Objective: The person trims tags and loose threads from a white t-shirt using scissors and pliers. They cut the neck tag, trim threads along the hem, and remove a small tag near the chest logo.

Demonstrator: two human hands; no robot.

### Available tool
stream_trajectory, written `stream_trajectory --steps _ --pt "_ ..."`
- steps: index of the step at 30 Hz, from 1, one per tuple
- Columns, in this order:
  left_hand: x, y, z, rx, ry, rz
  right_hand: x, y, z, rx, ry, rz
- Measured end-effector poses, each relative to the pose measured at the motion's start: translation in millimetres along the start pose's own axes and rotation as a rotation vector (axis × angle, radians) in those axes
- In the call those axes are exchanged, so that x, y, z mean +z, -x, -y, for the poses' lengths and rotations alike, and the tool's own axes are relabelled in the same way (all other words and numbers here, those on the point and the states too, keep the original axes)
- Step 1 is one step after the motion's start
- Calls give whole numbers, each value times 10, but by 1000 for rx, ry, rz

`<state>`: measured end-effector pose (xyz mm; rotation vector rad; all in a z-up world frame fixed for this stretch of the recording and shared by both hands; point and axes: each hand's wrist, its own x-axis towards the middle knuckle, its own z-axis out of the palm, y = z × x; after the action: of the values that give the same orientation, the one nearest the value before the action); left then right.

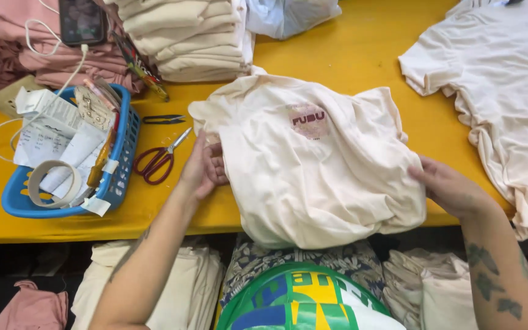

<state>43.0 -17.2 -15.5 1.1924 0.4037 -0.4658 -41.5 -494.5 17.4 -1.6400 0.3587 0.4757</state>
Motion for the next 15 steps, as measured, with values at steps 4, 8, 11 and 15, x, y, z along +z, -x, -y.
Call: stream_trajectory --steps 4,8,11,15 --pt "346 -179 -172 -54 -184 12 346 -300 137 16 -403 39" --pt "452 -569 -425 353 -632 -180 121 -801 149 -108 -546 98" --pt "581 2 -1159 574 -314 -93 -68 -380 914 -573 -638 -10" --pt "701 557 -1483 634 -391 -73 -245 24 1138 -1196 -6 -353"
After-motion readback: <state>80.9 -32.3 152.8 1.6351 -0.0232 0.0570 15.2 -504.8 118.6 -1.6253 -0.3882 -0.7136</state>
